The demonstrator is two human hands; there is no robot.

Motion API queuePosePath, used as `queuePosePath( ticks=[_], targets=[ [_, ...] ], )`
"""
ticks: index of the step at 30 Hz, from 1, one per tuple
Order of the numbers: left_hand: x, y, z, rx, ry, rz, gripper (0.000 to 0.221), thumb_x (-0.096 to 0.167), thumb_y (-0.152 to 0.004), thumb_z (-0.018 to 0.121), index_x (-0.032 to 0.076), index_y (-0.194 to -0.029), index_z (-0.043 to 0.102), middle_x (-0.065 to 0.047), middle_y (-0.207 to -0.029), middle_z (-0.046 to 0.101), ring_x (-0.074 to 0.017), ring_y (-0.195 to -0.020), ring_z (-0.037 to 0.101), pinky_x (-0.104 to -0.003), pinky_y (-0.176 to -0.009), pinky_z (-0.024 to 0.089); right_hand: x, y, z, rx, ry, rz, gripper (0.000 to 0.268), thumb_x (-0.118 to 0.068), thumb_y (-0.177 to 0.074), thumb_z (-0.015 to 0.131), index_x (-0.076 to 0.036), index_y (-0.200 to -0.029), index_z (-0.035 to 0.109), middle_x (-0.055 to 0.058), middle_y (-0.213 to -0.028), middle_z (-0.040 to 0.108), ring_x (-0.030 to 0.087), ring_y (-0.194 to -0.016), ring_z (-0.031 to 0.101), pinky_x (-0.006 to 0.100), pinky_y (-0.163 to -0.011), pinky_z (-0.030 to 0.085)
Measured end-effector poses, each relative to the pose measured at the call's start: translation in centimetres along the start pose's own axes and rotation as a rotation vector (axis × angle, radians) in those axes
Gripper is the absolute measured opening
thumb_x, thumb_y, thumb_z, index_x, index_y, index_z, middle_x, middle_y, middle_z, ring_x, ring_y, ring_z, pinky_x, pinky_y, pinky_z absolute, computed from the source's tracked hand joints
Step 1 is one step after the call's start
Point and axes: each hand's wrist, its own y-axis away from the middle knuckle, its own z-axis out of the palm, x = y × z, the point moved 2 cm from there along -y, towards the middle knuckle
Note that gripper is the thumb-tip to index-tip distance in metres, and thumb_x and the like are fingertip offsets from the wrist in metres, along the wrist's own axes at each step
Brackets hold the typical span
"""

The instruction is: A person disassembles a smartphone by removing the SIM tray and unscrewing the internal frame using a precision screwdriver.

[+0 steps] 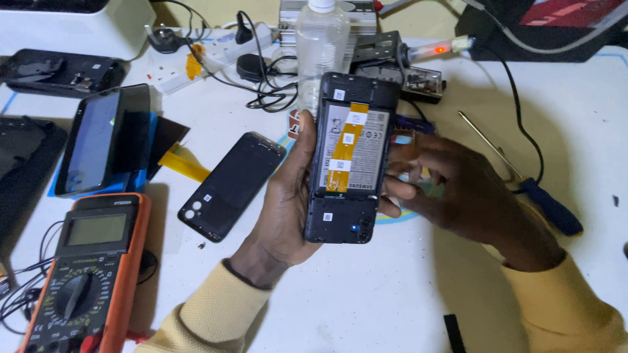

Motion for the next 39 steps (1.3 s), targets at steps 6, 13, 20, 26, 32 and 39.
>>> queuePosePath(
  ticks=[6,13,20,26,32,39],
  targets=[
    [0.0,0.0,-0.1,-0.063,0.08,-0.053,0.082,0.064,-0.106,0.039,-0.007,-0.145,0.054,-0.035,-0.124,0.066,-0.0493,-0.111,0.067,-0.061,-0.094,0.058,0.4,0.2,0.8,-0.146,-0.161,-0.053,0.017,-0.028,-0.083,0.078,-0.015,-0.094,0.078,0.004,-0.109,0.073,0.021,-0.106,0.065,0.036,-0.087,0.05],
    [0.4,0.3,1.4,0.095,-0.314,-0.001,0.051,0.022,-0.093,0.066,-0.006,-0.134,0.058,-0.027,-0.132,0.067,-0.0428,-0.104,0.073,-0.049,-0.082,0.063,1.2,0.6,-3.3,0.236,-0.672,0.334,0.029,-0.009,-0.083,0.075,-0.004,-0.109,0.064,0.013,-0.099,0.075,0.017,-0.083,0.066,0.026,-0.066,0.05],
    [0.0,-0.1,1.6,0.207,-0.506,-0.063,0.048,0.02,-0.086,0.068,-0.002,-0.128,0.062,-0.015,-0.122,0.074,-0.0341,-0.097,0.076,-0.043,-0.072,0.065,1.4,1.6,-4.9,0.565,-0.971,0.24,0.02,-0.011,-0.094,0.074,-0.003,-0.109,0.064,0.01,-0.098,0.066,0.023,-0.084,0.071,0.031,-0.083,0.064],
    [-0.7,-0.6,1.4,0.369,-0.453,-0.046,0.049,0.03,-0.092,0.06,-0.009,-0.12,0.067,-0.025,-0.117,0.077,-0.0358,-0.093,0.077,-0.042,-0.077,0.063,2.0,1.0,-4.4,0.597,-1.144,0.296,0.021,-0.023,-0.099,0.069,-0.014,-0.104,0.052,0.007,-0.084,0.062,0.021,-0.063,0.065,0.036,-0.049,0.054],
    [-1.1,-0.4,-0.3,0.571,-0.419,0.071,0.031,0.032,-0.093,0.066,0.004,-0.105,0.071,-0.014,-0.088,0.075,-0.0233,-0.066,0.069,-0.037,-0.056,0.055,-0.1,0.7,-2.9,0.424,-1.174,0.387,0.031,-0.01,-0.087,0.069,-0.002,-0.117,0.066,0.015,-0.095,0.071,0.026,-0.082,0.073,0.039,-0.078,0.065],
    [-0.8,-0.9,0.0,0.591,-0.165,0.279,0.034,0.038,-0.1,0.058,0.005,-0.106,0.067,-0.014,-0.098,0.076,-0.0246,-0.078,0.073,-0.039,-0.07,0.059,-2.7,1.1,2.4,0.061,-1.247,0.455,0.068,-0.001,-0.072,0.082,-0.007,-0.135,0.058,0.016,-0.118,0.074,0.017,-0.098,0.067,0.032,-0.087,0.058]
  ],
)
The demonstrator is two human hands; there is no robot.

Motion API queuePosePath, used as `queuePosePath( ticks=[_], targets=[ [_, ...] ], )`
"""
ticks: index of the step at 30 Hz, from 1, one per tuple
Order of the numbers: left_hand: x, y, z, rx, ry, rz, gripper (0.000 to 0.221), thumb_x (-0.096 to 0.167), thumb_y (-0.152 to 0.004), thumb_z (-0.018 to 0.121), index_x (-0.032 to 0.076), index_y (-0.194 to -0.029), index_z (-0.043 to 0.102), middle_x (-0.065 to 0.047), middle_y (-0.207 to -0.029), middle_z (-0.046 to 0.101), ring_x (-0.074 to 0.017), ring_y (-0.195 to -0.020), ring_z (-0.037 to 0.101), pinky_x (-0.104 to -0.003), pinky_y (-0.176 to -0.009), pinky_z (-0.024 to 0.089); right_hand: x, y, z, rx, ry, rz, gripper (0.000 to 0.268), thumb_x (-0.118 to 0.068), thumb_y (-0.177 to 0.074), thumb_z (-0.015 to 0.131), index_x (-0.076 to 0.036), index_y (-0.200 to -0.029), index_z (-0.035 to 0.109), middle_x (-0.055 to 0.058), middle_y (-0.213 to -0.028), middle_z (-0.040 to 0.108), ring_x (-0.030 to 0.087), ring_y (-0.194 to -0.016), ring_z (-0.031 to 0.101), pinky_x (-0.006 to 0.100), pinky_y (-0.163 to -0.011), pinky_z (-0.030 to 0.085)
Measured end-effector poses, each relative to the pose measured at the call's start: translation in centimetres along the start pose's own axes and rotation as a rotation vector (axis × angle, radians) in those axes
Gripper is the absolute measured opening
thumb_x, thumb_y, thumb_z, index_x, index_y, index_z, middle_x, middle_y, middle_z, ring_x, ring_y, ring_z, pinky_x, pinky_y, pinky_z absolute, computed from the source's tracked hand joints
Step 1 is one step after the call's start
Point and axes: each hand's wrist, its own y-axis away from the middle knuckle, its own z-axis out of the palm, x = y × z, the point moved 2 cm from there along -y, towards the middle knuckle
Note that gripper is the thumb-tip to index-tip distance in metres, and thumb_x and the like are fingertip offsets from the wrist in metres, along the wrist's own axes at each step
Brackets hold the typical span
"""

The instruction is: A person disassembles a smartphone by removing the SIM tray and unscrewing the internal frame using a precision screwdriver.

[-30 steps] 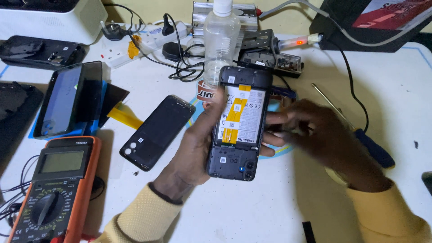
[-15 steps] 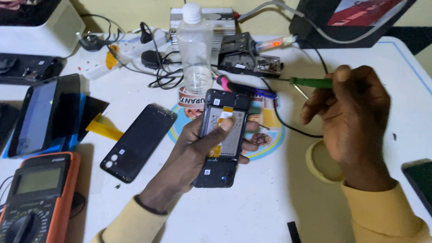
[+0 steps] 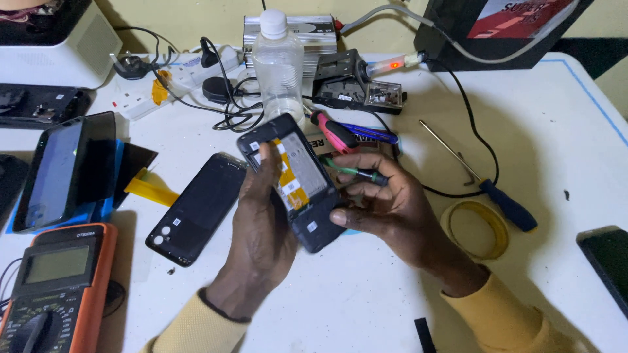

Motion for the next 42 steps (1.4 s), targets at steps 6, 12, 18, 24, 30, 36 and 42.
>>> queuePosePath(
  ticks=[6,12,18,24,30,36,42],
  targets=[
    [1.6,-1.5,-1.8,-0.051,-0.033,-0.207,0.028,0.011,-0.094,0.064,-0.008,-0.115,0.066,-0.027,-0.101,0.075,-0.0348,-0.075,0.074,-0.054,-0.068,0.064,-1.8,-1.4,-3.6,0.307,0.119,-0.204,0.063,-0.004,-0.061,0.081,-0.005,-0.122,0.064,0.01,-0.109,0.074,0.018,-0.093,0.072,0.029,-0.086,0.059],
    [0.1,0.2,-1.9,-0.699,0.107,-0.796,0.087,0.068,-0.101,0.037,0.002,-0.158,0.038,-0.036,-0.146,0.049,-0.07,-0.124,0.047,-0.075,-0.094,0.045,-2.9,-0.9,-3.6,0.391,0.091,-0.245,0.051,-0.003,-0.066,0.08,-0.009,-0.115,0.067,0.006,-0.096,0.069,0.012,-0.081,0.064,0.023,-0.078,0.053],
    [-1.3,-0.5,-2.0,-0.63,0.023,-0.717,0.084,0.065,-0.1,0.043,-0.005,-0.144,0.053,-0.026,-0.125,0.068,-0.033,-0.085,0.073,-0.041,-0.063,0.062,-4.1,0.4,-1.8,0.42,0.552,-0.507,0.023,-0.022,-0.1,0.067,-0.002,-0.111,0.068,0.009,-0.1,0.072,0.019,-0.087,0.077,0.024,-0.077,0.059],
    [2.4,-2.9,-3.2,-0.51,0.127,-0.28,0.078,0.06,-0.102,0.045,-0.01,-0.135,0.059,-0.022,-0.129,0.068,-0.0289,-0.088,0.074,-0.037,-0.063,0.063,-4.3,2.1,-0.2,0.428,0.436,-0.475,0.024,0.0,-0.096,0.07,0.005,-0.119,0.064,0.016,-0.088,0.068,0.02,-0.073,0.069,0.029,-0.077,0.063],
    [2.0,-3.2,-3.0,-0.432,0.192,-0.108,0.103,0.074,-0.093,0.039,-0.015,-0.14,0.055,-0.024,-0.127,0.068,-0.0263,-0.084,0.073,-0.038,-0.067,0.063,-3.4,3.7,2.7,0.237,0.859,-0.575,0.021,-0.015,-0.088,0.074,-0.002,-0.105,0.072,0.013,-0.099,0.076,0.021,-0.09,0.072,0.03,-0.08,0.052],
    [1.8,-3.2,-2.9,-0.439,0.203,-0.046,0.085,0.069,-0.098,0.038,-0.004,-0.137,0.058,-0.027,-0.14,0.062,-0.0306,-0.083,0.074,-0.042,-0.07,0.063,-3.6,3.7,4.2,0.002,0.916,-0.842,0.016,-0.007,-0.095,0.065,0.003,-0.106,0.073,0.015,-0.103,0.076,0.024,-0.091,0.074,0.034,-0.087,0.06],
    [1.8,-3.1,-2.8,-0.448,0.196,-0.069,0.089,0.069,-0.097,0.038,-0.008,-0.136,0.058,-0.027,-0.142,0.061,-0.0299,-0.083,0.075,-0.042,-0.07,0.063,-3.5,3.7,4.3,-0.001,0.896,-0.856,0.018,-0.01,-0.096,0.064,0.003,-0.105,0.072,0.015,-0.1,0.075,0.025,-0.09,0.074,0.034,-0.084,0.06]
  ],
)
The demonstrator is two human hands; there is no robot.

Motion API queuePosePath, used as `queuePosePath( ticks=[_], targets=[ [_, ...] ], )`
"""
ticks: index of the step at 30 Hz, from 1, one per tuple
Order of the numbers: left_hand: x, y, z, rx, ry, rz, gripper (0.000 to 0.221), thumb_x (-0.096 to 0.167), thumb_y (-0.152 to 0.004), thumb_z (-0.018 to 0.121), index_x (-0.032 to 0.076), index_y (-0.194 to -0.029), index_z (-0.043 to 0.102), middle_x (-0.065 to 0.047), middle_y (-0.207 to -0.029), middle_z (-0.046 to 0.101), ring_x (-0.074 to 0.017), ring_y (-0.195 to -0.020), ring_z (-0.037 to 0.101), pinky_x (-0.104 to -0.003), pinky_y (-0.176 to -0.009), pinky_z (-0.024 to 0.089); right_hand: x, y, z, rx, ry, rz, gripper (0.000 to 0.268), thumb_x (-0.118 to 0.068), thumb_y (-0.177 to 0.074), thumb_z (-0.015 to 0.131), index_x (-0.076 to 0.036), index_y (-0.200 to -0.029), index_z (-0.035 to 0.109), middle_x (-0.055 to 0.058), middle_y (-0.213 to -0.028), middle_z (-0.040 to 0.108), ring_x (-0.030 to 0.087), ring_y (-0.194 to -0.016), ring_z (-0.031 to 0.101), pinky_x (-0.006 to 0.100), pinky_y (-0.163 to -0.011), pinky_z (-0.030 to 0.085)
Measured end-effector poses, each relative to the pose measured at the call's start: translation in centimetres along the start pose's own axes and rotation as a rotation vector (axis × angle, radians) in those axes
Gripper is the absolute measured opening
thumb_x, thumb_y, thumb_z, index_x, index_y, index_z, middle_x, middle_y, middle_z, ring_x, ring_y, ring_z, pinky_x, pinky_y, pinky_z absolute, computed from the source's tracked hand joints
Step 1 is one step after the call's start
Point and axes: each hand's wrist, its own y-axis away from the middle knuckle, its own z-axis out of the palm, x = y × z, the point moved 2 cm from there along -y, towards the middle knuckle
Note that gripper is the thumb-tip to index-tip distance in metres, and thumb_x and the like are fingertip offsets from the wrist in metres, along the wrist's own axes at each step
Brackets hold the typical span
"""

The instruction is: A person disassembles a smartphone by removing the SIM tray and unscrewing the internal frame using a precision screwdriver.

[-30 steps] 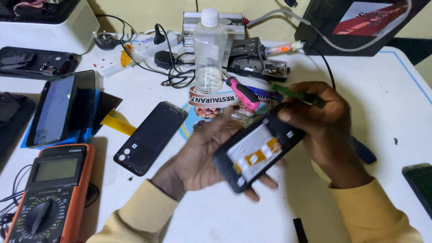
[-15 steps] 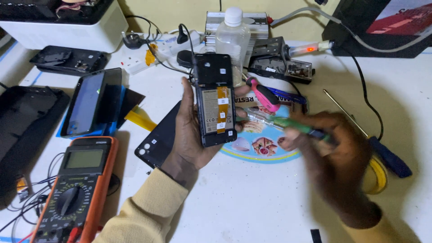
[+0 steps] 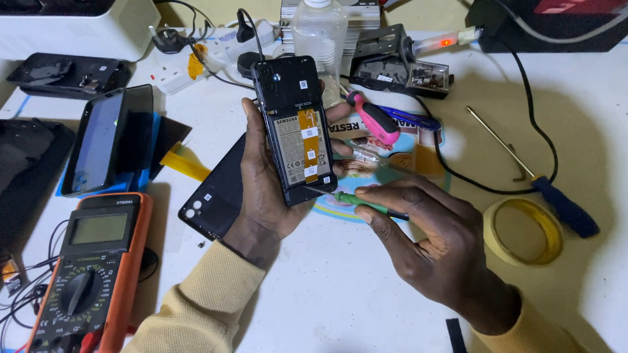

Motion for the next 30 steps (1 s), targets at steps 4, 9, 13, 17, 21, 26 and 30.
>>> queuePosePath(
  ticks=[4,9,13,17,21,26,30],
  targets=[
    [0.0,-0.1,-0.2,-0.017,-0.016,-0.011,0.095,0.071,-0.096,0.037,-0.012,-0.136,0.059,-0.026,-0.133,0.066,-0.0296,-0.084,0.075,-0.044,-0.074,0.064,0.1,0.2,0.0,-0.002,0.0,0.014,0.017,-0.01,-0.096,0.064,0.003,-0.105,0.071,0.015,-0.101,0.075,0.025,-0.091,0.074,0.034,-0.085,0.06],
    [-0.1,-0.1,0.1,0.008,-0.034,-0.03,0.1,0.072,-0.093,0.04,-0.017,-0.137,0.058,-0.027,-0.121,0.071,-0.0284,-0.081,0.075,-0.038,-0.069,0.064,0.1,0.0,0.0,-0.003,0.001,0.004,0.016,-0.009,-0.097,0.063,0.003,-0.104,0.071,0.015,-0.099,0.075,0.024,-0.089,0.074,0.033,-0.081,0.059],
    [-0.4,-0.2,0.1,0.089,-0.23,0.056,0.083,0.066,-0.098,0.037,-0.006,-0.128,0.065,-0.021,-0.126,0.072,-0.0216,-0.076,0.073,-0.028,-0.061,0.058,0.3,0.1,0.2,-0.024,0.006,-0.015,0.011,0.004,-0.094,0.067,0.002,-0.105,0.072,0.015,-0.097,0.07,0.024,-0.087,0.069,0.033,-0.081,0.057],
    [-0.9,-0.5,-0.4,0.212,-0.34,0.079,0.078,0.066,-0.095,0.04,-0.003,-0.115,0.07,-0.015,-0.111,0.074,-0.0144,-0.067,0.068,-0.022,-0.052,0.05,0.6,-0.1,0.1,-0.091,0.013,0.033,0.022,-0.001,-0.093,0.072,0.002,-0.114,0.067,0.016,-0.106,0.069,0.026,-0.097,0.07,0.035,-0.087,0.057],
    [-1.2,-0.4,-0.3,0.277,-0.358,0.096,0.075,0.068,-0.093,0.04,0.001,-0.111,0.07,-0.012,-0.105,0.074,-0.0138,-0.064,0.066,-0.023,-0.051,0.046,2.1,0.0,-0.2,-0.169,0.004,0.198,0.018,-0.014,-0.101,0.059,-0.002,-0.091,0.068,0.008,-0.077,0.069,0.019,-0.066,0.064,0.035,-0.065,0.049],
    [-1.3,-0.3,-0.1,0.306,-0.393,0.105,0.081,0.071,-0.09,0.04,-0.001,-0.106,0.072,-0.007,-0.079,0.07,-0.0125,-0.062,0.064,-0.024,-0.055,0.045,1.4,-0.6,-0.3,-0.137,-0.033,0.055,0.006,0.001,-0.096,0.066,0.001,-0.1,0.069,0.013,-0.099,0.071,0.025,-0.09,0.07,0.034,-0.083,0.053],
    [-1.2,-0.4,-0.1,0.287,-0.344,0.137,0.078,0.07,-0.093,0.036,0.002,-0.105,0.072,-0.008,-0.092,0.074,-0.0144,-0.061,0.066,-0.025,-0.053,0.047,1.7,-0.4,-0.1,-0.121,-0.055,-0.007,0.01,0.005,-0.093,0.067,0.002,-0.102,0.068,0.015,-0.095,0.064,0.026,-0.089,0.064,0.034,-0.081,0.051]
  ],
)
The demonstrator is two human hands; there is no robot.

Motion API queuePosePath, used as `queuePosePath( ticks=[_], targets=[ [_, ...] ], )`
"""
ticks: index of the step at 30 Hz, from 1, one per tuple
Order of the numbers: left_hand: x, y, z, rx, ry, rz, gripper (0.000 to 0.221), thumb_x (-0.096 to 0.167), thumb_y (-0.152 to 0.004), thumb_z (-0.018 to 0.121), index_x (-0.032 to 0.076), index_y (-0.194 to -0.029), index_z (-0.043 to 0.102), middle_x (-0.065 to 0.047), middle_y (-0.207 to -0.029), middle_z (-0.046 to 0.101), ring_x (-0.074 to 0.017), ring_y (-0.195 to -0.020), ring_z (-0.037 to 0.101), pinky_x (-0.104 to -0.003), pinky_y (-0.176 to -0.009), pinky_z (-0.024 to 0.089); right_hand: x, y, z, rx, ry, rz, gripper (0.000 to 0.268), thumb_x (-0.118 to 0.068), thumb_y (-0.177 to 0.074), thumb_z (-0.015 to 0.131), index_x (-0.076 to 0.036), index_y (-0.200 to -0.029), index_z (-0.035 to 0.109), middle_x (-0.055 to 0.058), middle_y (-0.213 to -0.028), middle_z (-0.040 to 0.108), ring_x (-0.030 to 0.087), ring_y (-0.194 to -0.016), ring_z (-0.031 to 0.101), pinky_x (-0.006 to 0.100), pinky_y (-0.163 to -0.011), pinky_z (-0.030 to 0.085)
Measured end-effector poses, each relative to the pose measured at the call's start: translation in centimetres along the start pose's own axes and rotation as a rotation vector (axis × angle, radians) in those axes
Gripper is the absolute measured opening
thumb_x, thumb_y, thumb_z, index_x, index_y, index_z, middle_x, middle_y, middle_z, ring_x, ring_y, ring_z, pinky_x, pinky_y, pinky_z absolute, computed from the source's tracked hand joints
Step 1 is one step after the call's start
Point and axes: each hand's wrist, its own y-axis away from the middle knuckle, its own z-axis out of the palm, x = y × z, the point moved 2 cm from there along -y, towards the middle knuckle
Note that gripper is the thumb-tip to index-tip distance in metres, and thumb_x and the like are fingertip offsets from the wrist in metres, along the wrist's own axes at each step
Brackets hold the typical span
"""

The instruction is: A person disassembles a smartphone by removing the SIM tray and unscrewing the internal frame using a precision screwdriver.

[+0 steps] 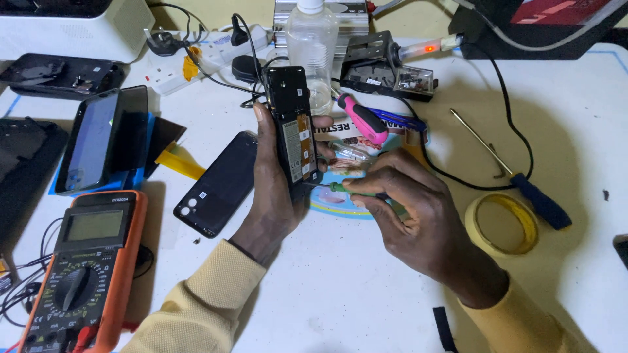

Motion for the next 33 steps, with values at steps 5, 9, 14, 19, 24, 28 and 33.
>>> queuePosePath(
  ticks=[5,9,14,19,24,28,33],
  targets=[
    [0.2,0.1,0.2,0.021,0.002,-0.045,0.082,0.072,-0.091,0.037,-0.001,-0.103,0.073,-0.01,-0.08,0.072,-0.0152,-0.059,0.065,-0.025,-0.052,0.047,0.8,-0.1,-0.3,-0.071,0.025,0.198,0.025,-0.023,-0.095,0.068,-0.005,-0.112,0.071,0.007,-0.109,0.077,0.021,-0.103,0.075,0.033,-0.086,0.054],
    [0.0,0.3,0.1,0.034,-0.007,-0.075,0.083,0.074,-0.089,0.036,0.002,-0.103,0.074,-0.007,-0.073,0.07,-0.0148,-0.059,0.064,-0.027,-0.056,0.047,1.5,0.5,-0.4,-0.132,-0.075,0.348,0.036,-0.025,-0.105,0.054,-0.009,-0.073,0.054,0.0,-0.057,0.043,0.011,-0.055,0.04,0.03,-0.054,0.036],
    [0.2,0.1,0.1,-0.012,-0.003,-0.042,0.085,0.073,-0.089,0.037,-0.003,-0.107,0.072,-0.009,-0.074,0.069,-0.0155,-0.06,0.066,-0.026,-0.055,0.051,0.4,-0.2,-0.2,-0.007,0.017,-0.02,0.012,-0.003,-0.099,0.059,-0.002,-0.101,0.071,0.012,-0.093,0.06,0.026,-0.089,0.056,0.035,-0.085,0.046],
    [-0.2,0.0,0.1,0.015,0.011,-0.048,0.083,0.072,-0.092,0.036,-0.001,-0.104,0.073,-0.009,-0.075,0.07,-0.0171,-0.06,0.066,-0.029,-0.057,0.053,1.0,0.0,-0.6,-0.072,0.046,0.108,0.021,-0.015,-0.101,0.056,-0.001,-0.109,0.069,0.011,-0.099,0.071,0.023,-0.089,0.067,0.035,-0.081,0.051],
    [-0.5,0.1,-0.1,0.004,-0.022,-0.01,0.082,0.072,-0.091,0.038,0.0,-0.109,0.074,-0.007,-0.087,0.073,-0.0135,-0.062,0.066,-0.028,-0.058,0.052,0.9,0.1,-0.1,-0.117,0.044,0.116,0.014,-0.008,-0.097,0.064,0.002,-0.102,0.073,0.013,-0.097,0.079,0.022,-0.085,0.077,0.033,-0.074,0.061],
    [-0.4,-0.1,-0.1,0.008,0.035,-0.06,0.086,0.074,-0.091,0.035,-0.003,-0.105,0.072,-0.01,-0.069,0.069,-0.0171,-0.06,0.067,-0.027,-0.057,0.053,-0.3,-0.5,-0.1,0.003,0.03,-0.071,0.012,0.007,-0.094,0.059,-0.002,-0.087,0.064,0.012,-0.087,0.052,0.025,-0.081,0.053,0.034,-0.071,0.042],
    [-0.6,0.0,0.1,0.006,0.029,-0.048,0.086,0.074,-0.09,0.035,-0.003,-0.103,0.073,-0.01,-0.069,0.069,-0.0171,-0.06,0.067,-0.027,-0.057,0.052,1.3,0.2,-0.6,-0.131,0.117,0.161,0.032,-0.027,-0.09,0.076,-0.008,-0.111,0.062,0.008,-0.109,0.072,0.019,-0.088,0.074,0.03,-0.05,0.059]
  ],
)
